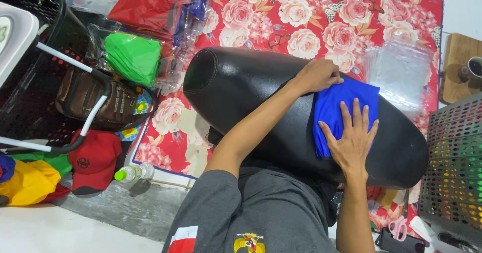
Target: The person folds a blue fabric item on their lap, then places it into a clear plastic bag and seals it. The person handles the blue fabric and the plastic bag throughout the task.
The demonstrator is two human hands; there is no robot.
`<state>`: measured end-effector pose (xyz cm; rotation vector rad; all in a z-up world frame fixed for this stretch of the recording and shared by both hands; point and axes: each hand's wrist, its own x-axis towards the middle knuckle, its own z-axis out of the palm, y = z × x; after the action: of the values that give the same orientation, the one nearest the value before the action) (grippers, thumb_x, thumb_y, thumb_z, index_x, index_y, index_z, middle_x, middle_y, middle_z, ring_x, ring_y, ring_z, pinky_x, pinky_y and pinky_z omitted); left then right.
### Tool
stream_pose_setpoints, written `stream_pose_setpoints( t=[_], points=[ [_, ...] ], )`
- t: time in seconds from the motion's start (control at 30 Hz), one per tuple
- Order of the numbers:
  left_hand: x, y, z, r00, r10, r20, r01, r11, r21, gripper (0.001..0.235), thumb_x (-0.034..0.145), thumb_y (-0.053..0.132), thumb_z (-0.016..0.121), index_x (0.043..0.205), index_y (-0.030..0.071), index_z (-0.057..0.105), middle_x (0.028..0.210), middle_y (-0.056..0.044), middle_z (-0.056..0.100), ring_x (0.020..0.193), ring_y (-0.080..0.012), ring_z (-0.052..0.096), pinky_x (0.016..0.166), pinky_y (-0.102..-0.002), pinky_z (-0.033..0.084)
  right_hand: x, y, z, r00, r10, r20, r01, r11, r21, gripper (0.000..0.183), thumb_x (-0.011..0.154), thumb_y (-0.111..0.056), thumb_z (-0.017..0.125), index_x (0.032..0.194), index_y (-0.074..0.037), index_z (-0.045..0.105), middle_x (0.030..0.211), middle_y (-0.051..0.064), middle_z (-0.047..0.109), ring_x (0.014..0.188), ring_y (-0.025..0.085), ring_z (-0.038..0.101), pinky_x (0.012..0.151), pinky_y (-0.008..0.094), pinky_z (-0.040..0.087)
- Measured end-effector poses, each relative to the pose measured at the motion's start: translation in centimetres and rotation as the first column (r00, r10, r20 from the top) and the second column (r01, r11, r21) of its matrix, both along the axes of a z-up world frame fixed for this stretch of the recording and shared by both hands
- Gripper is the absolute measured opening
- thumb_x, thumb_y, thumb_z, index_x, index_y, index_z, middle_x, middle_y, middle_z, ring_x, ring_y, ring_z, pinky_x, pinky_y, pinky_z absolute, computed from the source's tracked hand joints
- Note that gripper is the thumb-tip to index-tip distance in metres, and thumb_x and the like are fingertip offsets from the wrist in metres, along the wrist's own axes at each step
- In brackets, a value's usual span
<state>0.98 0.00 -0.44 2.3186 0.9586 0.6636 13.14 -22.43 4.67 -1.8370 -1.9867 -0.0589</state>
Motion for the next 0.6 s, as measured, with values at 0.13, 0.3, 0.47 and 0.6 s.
stream_pose_setpoints(
  t=[0.13,0.3,0.47,0.6],
  points=[
    [-0.1,-0.4,0.3,0.999,0.025,0.033,-0.024,0.999,-0.024,0.027,0.088,0.042,0.067,0.095,0.018,0.076,0.086,-0.009,0.073,0.094,-0.0329,0.074,0.086,-0.048,0.057,0.1,0.0,0.2,0.999,0.029,0.044,-0.035,0.991,0.13,0.07,0.099,-0.057,0.066,0.148,-0.007,0.059,0.16,0.022,0.047,0.146,0.051,0.04,0.106,0.081,0.024],
    [-0.4,-1.3,1.8,0.983,0.077,0.169,-0.065,0.995,-0.076,0.034,0.089,0.042,0.066,0.093,0.009,0.074,0.086,-0.01,0.074,0.084,-0.0286,0.072,0.078,-0.043,0.057,0.9,-0.9,4.0,0.998,0.026,-0.053,-0.017,0.988,0.154,0.048,0.106,-0.032,0.062,0.143,-0.002,0.06,0.159,0.023,0.049,0.145,0.049,0.043,0.112,0.075,0.024],
    [-0.5,-0.1,0.3,0.936,0.103,0.337,-0.095,0.995,-0.037,0.027,0.09,0.03,0.066,0.092,0.004,0.071,0.092,-0.012,0.072,0.082,-0.0258,0.068,0.076,-0.036,0.055,4.1,0.1,7.4,0.972,0.042,-0.23,0.026,0.959,0.282,0.027,0.114,-0.002,0.052,0.13,0.016,0.063,0.147,0.034,0.057,0.128,0.051,0.056,0.108,0.054,0.043],
    [-0.2,-0.5,0.2,0.952,0.304,-0.032,-0.305,0.949,-0.084,0.035,0.093,0.036,0.052,0.1,0.009,0.071,0.101,-0.016,0.074,0.089,-0.0395,0.071,0.077,-0.054,0.053,10.0,2.4,5.6,0.926,-0.062,-0.372,0.206,0.91,0.36,0.033,0.118,-0.013,0.046,0.12,0.012,0.068,0.114,0.024,0.065,0.099,0.035,0.06,0.087,0.044,0.049]
  ],
)
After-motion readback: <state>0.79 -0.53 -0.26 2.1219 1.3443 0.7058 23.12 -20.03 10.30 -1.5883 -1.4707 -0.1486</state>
